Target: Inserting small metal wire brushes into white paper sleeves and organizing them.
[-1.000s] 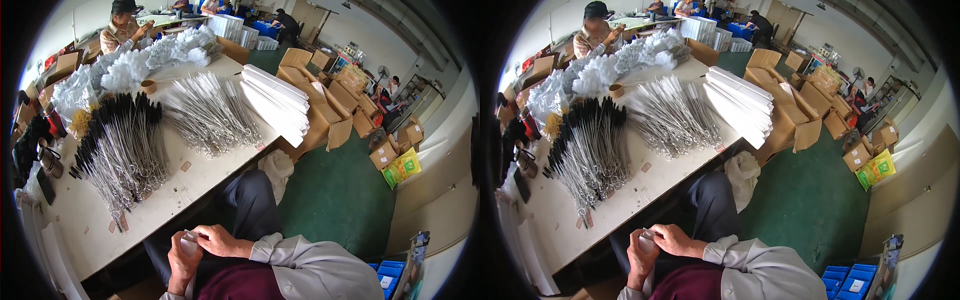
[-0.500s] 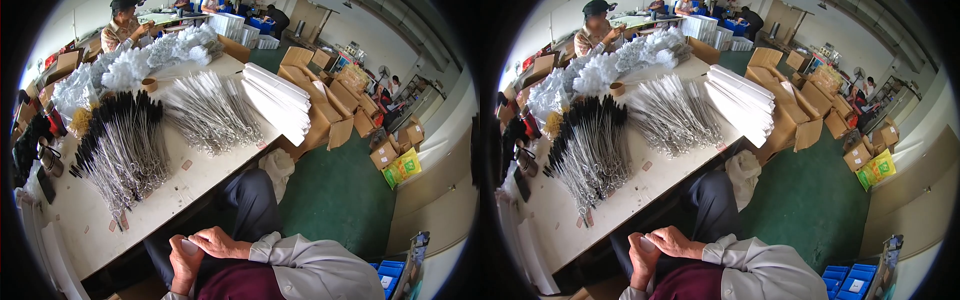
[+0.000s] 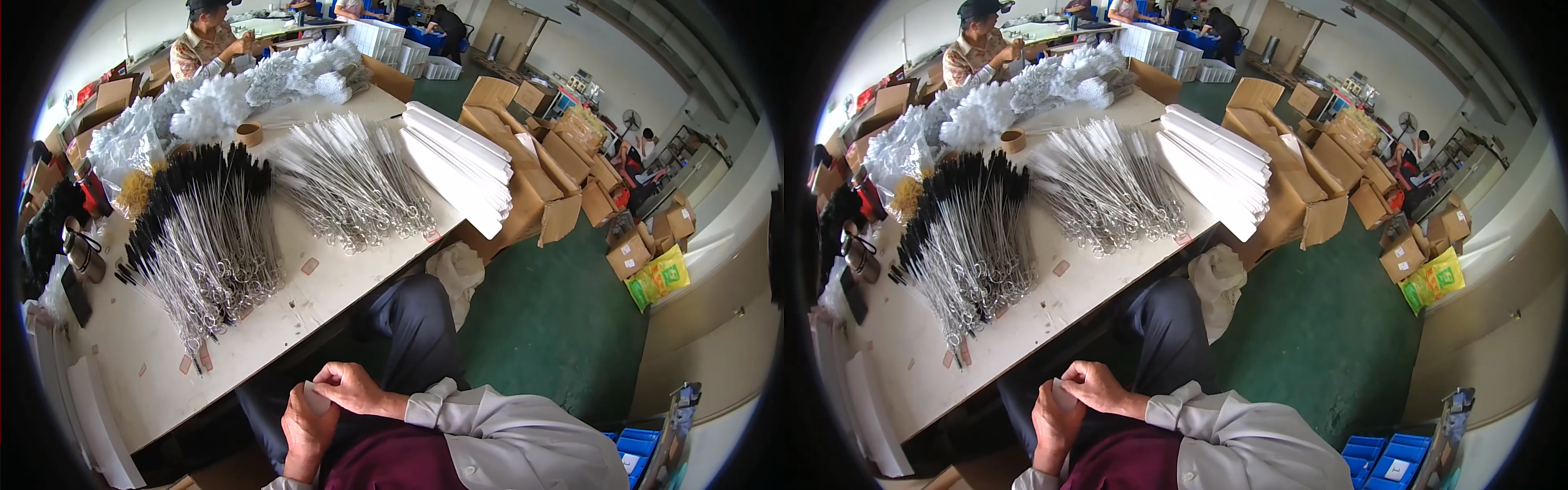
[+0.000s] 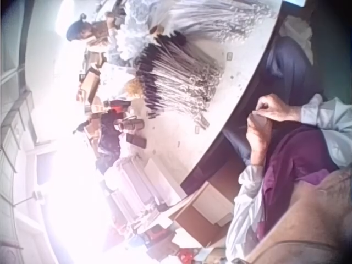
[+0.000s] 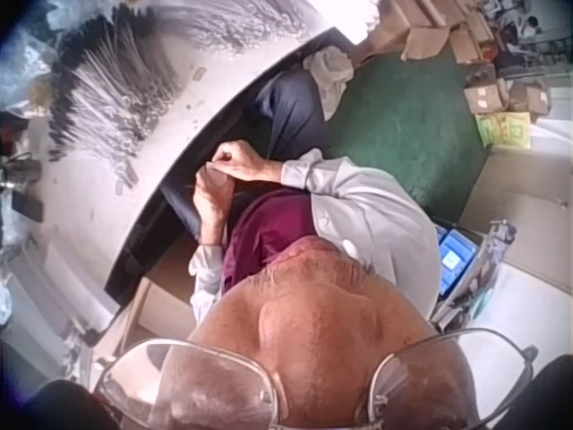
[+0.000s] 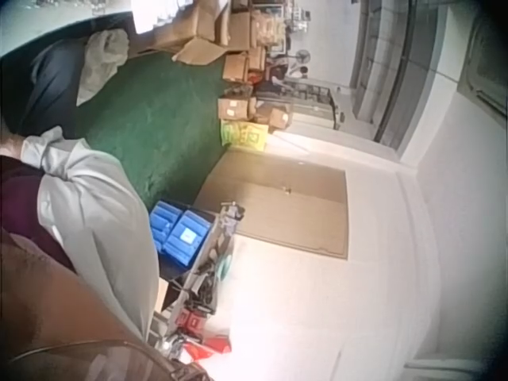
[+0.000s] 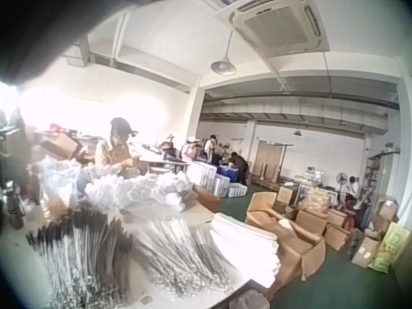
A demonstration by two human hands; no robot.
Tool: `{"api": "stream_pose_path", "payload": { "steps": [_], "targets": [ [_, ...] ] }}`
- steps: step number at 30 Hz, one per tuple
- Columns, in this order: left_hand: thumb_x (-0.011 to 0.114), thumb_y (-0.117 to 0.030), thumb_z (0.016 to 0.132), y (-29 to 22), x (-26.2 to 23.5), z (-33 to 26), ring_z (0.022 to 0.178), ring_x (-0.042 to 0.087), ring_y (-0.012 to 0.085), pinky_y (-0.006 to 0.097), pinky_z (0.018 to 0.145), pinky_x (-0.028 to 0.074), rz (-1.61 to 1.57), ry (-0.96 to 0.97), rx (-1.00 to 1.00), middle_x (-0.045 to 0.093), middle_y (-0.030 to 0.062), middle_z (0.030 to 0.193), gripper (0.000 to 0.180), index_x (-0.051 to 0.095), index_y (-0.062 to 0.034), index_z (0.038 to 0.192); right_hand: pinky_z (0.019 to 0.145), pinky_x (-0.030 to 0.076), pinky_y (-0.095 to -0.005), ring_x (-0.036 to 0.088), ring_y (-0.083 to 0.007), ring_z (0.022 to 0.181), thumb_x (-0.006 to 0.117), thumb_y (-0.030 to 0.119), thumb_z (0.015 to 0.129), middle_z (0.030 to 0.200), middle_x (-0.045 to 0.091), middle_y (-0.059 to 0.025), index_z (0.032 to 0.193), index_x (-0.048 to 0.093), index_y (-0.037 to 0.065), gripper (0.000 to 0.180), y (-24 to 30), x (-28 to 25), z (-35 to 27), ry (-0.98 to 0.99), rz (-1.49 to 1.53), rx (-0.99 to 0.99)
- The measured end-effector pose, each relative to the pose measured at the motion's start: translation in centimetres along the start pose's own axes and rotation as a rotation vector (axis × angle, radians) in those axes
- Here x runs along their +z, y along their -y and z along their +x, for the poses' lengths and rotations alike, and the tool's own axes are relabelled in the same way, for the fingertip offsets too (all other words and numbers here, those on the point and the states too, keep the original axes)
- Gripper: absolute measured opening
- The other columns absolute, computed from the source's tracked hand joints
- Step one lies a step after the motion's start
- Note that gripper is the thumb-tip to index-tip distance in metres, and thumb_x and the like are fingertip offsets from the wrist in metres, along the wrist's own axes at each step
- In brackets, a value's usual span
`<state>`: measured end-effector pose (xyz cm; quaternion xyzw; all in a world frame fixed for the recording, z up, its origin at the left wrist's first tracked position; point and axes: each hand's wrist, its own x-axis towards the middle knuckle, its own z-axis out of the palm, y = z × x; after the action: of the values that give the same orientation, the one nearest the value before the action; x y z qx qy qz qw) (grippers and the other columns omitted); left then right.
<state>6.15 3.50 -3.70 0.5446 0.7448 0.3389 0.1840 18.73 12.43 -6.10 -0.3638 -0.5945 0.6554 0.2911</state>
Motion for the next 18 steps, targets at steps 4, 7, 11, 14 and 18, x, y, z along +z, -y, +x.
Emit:
{"api": "stream_pose_path", "payload": {
  "steps": [4, 7, 11, 14, 18],
  "targets": [
    [0.083, -0.024, 0.072, 0.8, -0.4, -0.7, 0.085, 0.07, 0.0432, 0.051, 0.074, 0.057, 0.051, 0.115, -0.053, 0.071, 0.0217, 0.095, 0.051, 0.06, -0.0021, 0.112, 0.07, 0.056, -0.0261, 0.066, -0.008, 0.08, 0.073, 0.011, 0.095, 0.086, 0.073, -0.0065, 0.094, 0.07, -0.003, 0.015, -0.4, -0.8, 0.3, 0.036, -0.053, 0.056],
    [0.083, -0.024, 0.072, 0.5, -0.4, -0.8, 0.083, 0.07, 0.0427, 0.051, 0.073, 0.058, 0.021, 0.03, -0.001, 0.07, 0.0205, 0.093, 0.048, 0.06, -0.0019, 0.108, 0.069, 0.055, -0.0257, 0.065, -0.0074, 0.078, 0.074, 0.012, 0.095, 0.084, 0.073, -0.0062, 0.092, 0.07, -0.004, 0.016, -0.4, -0.7, 0.6, 0.032, -0.05, 0.031],
    [0.083, -0.023, 0.071, 0.4, -0.5, -0.4, 0.083, 0.07, 0.0422, 0.05, 0.072, 0.058, 0.014, -0.018, 0.029, 0.071, 0.0203, 0.093, 0.046, 0.061, -0.0017, 0.106, 0.068, 0.054, -0.0253, 0.064, -0.0063, 0.077, 0.074, 0.013, 0.095, 0.083, 0.072, -0.0055, 0.09, 0.07, -0.003, 0.017, -0.1, -0.7, 0.9, 0.024, -0.06, 0.039],
    [0.083, -0.022, 0.07, 1.2, -0.2, -0.4, 0.083, 0.07, 0.0418, 0.049, 0.072, 0.058, 0.015, -0.024, 0.058, 0.071, 0.0197, 0.094, 0.048, 0.062, -0.0016, 0.109, 0.067, 0.053, -0.025, 0.063, -0.0055, 0.076, 0.074, 0.013, 0.095, 0.081, 0.072, -0.0047, 0.088, 0.07, -0.003, 0.018, 0.5, -0.7, 0.5, 0.005, -0.103, -0.007],
    [0.083, -0.021, 0.069, 1.3, -0.2, -0.3, 0.082, 0.07, 0.0408, 0.049, 0.072, 0.059, 0.033, -0.029, 0.114, 0.071, 0.0189, 0.093, 0.051, 0.062, -0.0014, 0.111, 0.064, 0.052, -0.0242, 0.061, -0.0039, 0.075, 0.074, 0.013, 0.095, 0.08, 0.071, -0.003, 0.087, 0.07, -0.002, 0.018, 0.5, -0.6, 0.4, -0.02, -0.116, -0.004]
  ]
}}
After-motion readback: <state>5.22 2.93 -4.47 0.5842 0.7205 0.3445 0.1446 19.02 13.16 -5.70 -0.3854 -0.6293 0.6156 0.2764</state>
